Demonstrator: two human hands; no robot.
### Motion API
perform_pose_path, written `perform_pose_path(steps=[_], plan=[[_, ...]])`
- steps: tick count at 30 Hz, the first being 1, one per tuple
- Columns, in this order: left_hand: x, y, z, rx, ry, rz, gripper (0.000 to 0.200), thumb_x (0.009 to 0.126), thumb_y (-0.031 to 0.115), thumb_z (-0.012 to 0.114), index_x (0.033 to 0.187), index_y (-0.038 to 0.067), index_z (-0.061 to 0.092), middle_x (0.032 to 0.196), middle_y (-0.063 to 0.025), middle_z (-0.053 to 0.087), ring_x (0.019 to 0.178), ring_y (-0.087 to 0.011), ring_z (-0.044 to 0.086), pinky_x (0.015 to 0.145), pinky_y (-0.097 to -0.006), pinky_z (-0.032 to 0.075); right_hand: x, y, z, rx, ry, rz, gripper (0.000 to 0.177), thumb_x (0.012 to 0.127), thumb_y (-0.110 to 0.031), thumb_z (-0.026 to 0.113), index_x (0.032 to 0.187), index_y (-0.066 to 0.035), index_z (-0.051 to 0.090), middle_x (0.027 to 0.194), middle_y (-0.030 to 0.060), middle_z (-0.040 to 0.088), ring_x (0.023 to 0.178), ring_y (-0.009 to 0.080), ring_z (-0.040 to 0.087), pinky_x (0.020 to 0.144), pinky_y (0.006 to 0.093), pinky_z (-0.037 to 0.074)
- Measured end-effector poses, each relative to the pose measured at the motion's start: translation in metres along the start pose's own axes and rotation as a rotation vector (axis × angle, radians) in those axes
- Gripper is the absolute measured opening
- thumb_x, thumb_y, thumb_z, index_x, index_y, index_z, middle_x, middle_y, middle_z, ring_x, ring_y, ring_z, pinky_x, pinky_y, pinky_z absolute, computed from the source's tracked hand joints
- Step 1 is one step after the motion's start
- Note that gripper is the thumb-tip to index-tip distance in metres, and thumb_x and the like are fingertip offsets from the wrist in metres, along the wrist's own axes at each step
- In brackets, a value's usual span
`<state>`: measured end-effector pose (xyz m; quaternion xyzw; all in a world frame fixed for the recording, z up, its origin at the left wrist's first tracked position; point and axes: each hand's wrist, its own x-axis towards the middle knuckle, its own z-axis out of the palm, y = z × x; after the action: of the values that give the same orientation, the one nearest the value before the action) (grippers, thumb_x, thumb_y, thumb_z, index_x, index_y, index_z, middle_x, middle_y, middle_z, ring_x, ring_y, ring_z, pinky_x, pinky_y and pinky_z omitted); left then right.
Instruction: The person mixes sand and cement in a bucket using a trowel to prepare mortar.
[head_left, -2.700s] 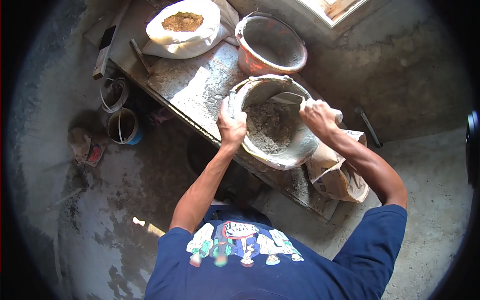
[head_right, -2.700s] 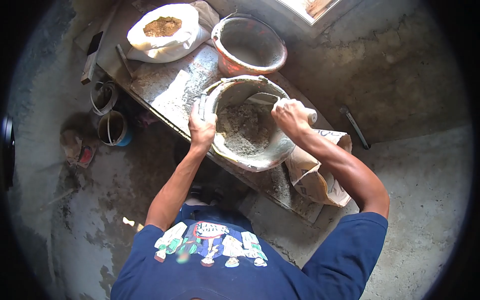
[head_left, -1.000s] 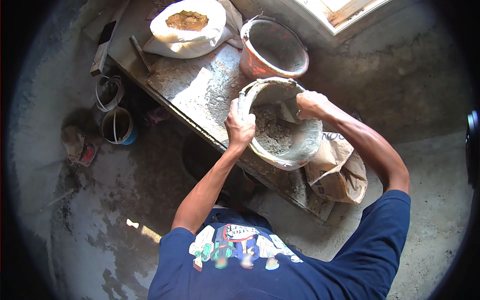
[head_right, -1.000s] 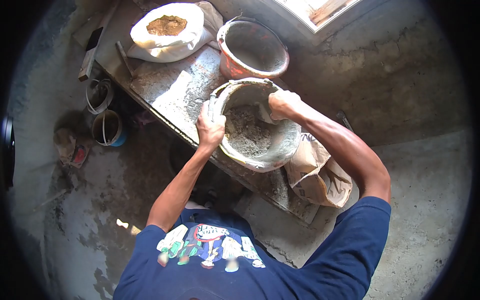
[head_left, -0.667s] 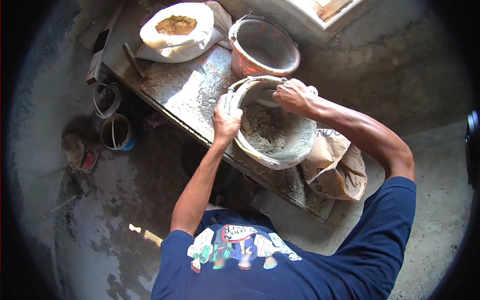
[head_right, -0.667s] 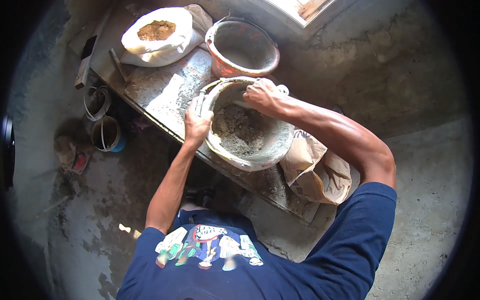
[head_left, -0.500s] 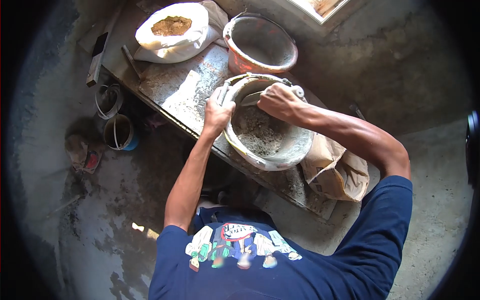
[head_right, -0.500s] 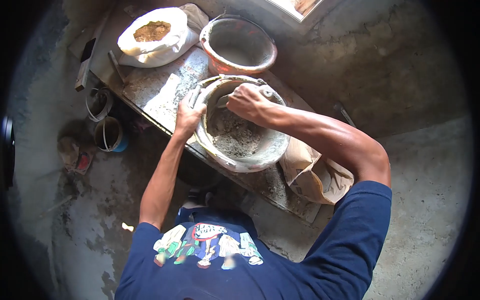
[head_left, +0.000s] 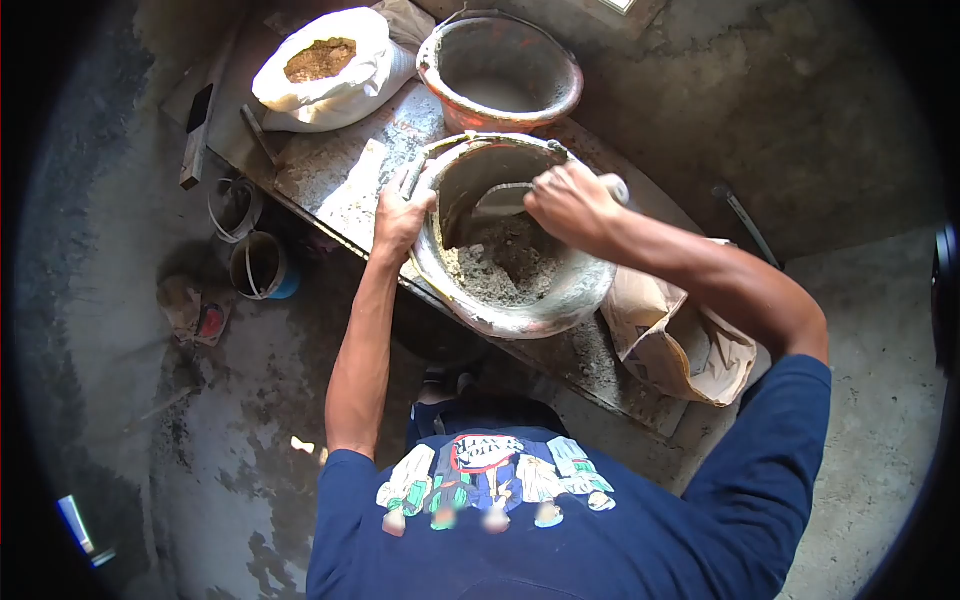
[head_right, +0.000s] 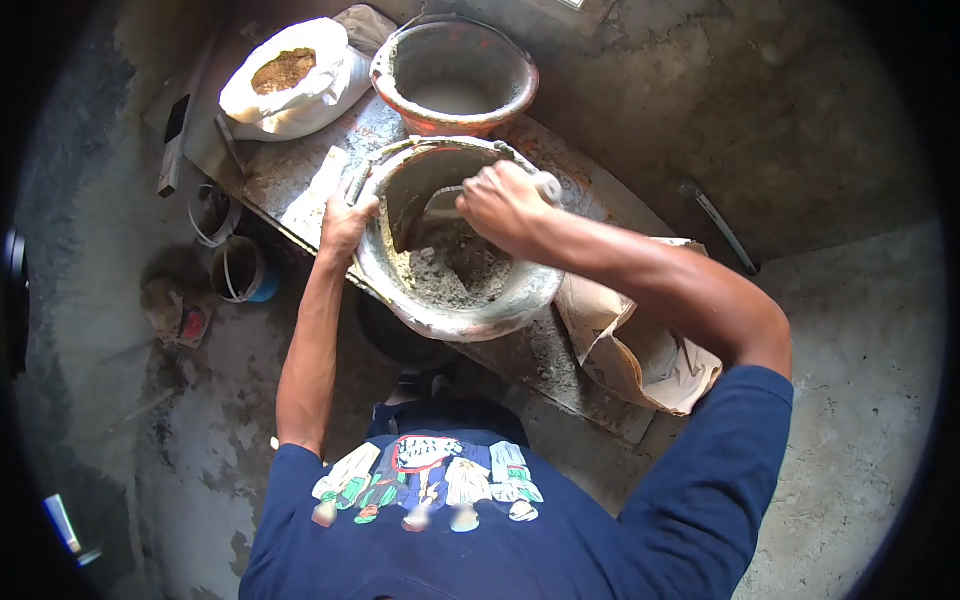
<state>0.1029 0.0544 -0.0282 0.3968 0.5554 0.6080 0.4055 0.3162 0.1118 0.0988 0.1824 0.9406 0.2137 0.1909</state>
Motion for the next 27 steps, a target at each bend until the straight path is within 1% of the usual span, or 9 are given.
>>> perform_pose_path(steps=[3, 5, 6, 9, 13, 17, 21, 24, 27], plan=[[-0.001, 0.007, 0.0, 0.054, -0.006, -0.056, 0.056, 0.066, 0.004, 0.06, 0.121, -0.002, 0.055, 0.108, -0.0101, 0.062, 0.091, -0.0146, 0.057, 0.079, -0.0259, 0.046, 0.044, 0.009, 0.011, 0.078, 0.04, 0.012, 0.008, 0.073, -0.013, 0.063, 0.068, -0.009, 0.067, 0.067, 0.0019, 0.065, 0.062, 0.0171, 0.064, 0.053, 0.0341, 0.049], [0.002, 0.004, -0.001, 0.066, 0.0, -0.042, 0.056, 0.066, 0.004, 0.06, 0.122, -0.002, 0.055, 0.109, -0.01, 0.062, 0.091, -0.0145, 0.057, 0.08, -0.0256, 0.046, 0.065, 0.002, 0.023, 0.094, 0.421, -0.126, 0.009, 0.075, -0.013, 0.061, 0.068, -0.01, 0.065, 0.066, 0.0043, 0.063, 0.066, 0.0181, 0.064, 0.053, 0.0332, 0.047], [0.001, 0.004, -0.001, 0.069, 0.0, -0.036, 0.057, 0.065, 0.004, 0.06, 0.122, -0.002, 0.055, 0.109, -0.01, 0.062, 0.092, -0.0145, 0.057, 0.08, -0.0254, 0.046, 0.067, 0.0, 0.004, 0.069, 0.252, -0.12, 0.008, 0.075, -0.015, 0.062, 0.069, -0.011, 0.065, 0.067, 0.0039, 0.063, 0.068, 0.0181, 0.063, 0.053, 0.0336, 0.047], [0.002, 0.003, 0.0, 0.075, 0.008, -0.04, 0.058, 0.064, 0.005, 0.06, 0.121, -0.002, 0.056, 0.11, -0.0102, 0.062, 0.092, -0.0151, 0.058, 0.08, -0.0259, 0.046, 0.053, -0.008, -0.012, 0.167, 0.388, -0.205, 0.006, 0.071, -0.013, 0.065, 0.071, -0.009, 0.069, 0.072, 0.0048, 0.068, 0.07, 0.0182, 0.066, 0.055, 0.0317, 0.05], [0.004, -0.005, -0.003, 0.121, 0.023, 0.006, 0.058, 0.064, 0.006, 0.06, 0.121, -0.002, 0.056, 0.111, -0.0107, 0.062, 0.094, -0.0159, 0.058, 0.081, -0.026, 0.046, 0.031, -0.033, -0.05, -0.041, 0.028, -0.173, 0.004, 0.06, -0.01, 0.068, 0.063, -0.008, 0.068, 0.06, 0.0043, 0.065, 0.058, 0.0168, 0.065, 0.044, 0.0339, 0.047], [0.002, -0.002, -0.002, 0.047, 0.001, -0.016, 0.053, 0.067, 0.006, 0.06, 0.119, -0.003, 0.056, 0.106, -0.0098, 0.063, 0.091, -0.0156, 0.058, 0.08, -0.0265, 0.047, 0.003, -0.045, -0.034, -0.548, 0.359, -0.43, 0.02, 0.056, -0.021, 0.062, 0.06, -0.002, 0.063, 0.058, 0.0093, 0.056, 0.051, 0.0211, 0.057, 0.04, 0.0351, 0.044], [0.004, -0.007, -0.003, 0.045, 0.011, -0.016, 0.051, 0.068, 0.005, 0.059, 0.119, -0.004, 0.055, 0.105, -0.009, 0.063, 0.09, -0.0152, 0.058, 0.079, -0.0265, 0.047, -0.01, -0.019, -0.006, -0.124, 0.207, -0.168, 0.012, 0.061, -0.018, 0.066, 0.064, -0.007, 0.068, 0.06, 0.0054, 0.059, 0.056, 0.0171, 0.06, 0.042, 0.035, 0.046], [0.001, -0.005, -0.003, 0.018, -0.013, -0.052, 0.052, 0.069, 0.004, 0.059, 0.12, -0.004, 0.055, 0.105, -0.0091, 0.062, 0.09, -0.0149, 0.057, 0.08, -0.0264, 0.047, 0.008, -0.005, 0.0, -0.264, 0.222, 0.008, 0.003, 0.062, -0.015, 0.065, 0.06, -0.013, 0.068, 0.059, 0.0004, 0.059, 0.061, 0.0144, 0.06, 0.048, 0.0315, 0.041], [0.002, -0.005, -0.002, 0.035, 0.014, 0.012, 0.052, 0.069, 0.004, 0.059, 0.12, -0.003, 0.055, 0.105, -0.0091, 0.063, 0.09, -0.0146, 0.057, 0.08, -0.0263, 0.046, 0.018, -0.014, -0.003, -0.392, 0.236, -0.129, 0.01, 0.061, -0.017, 0.064, 0.064, -0.008, 0.067, 0.058, 0.0023, 0.058, 0.052, 0.014, 0.055, 0.041, 0.0334, 0.037]])
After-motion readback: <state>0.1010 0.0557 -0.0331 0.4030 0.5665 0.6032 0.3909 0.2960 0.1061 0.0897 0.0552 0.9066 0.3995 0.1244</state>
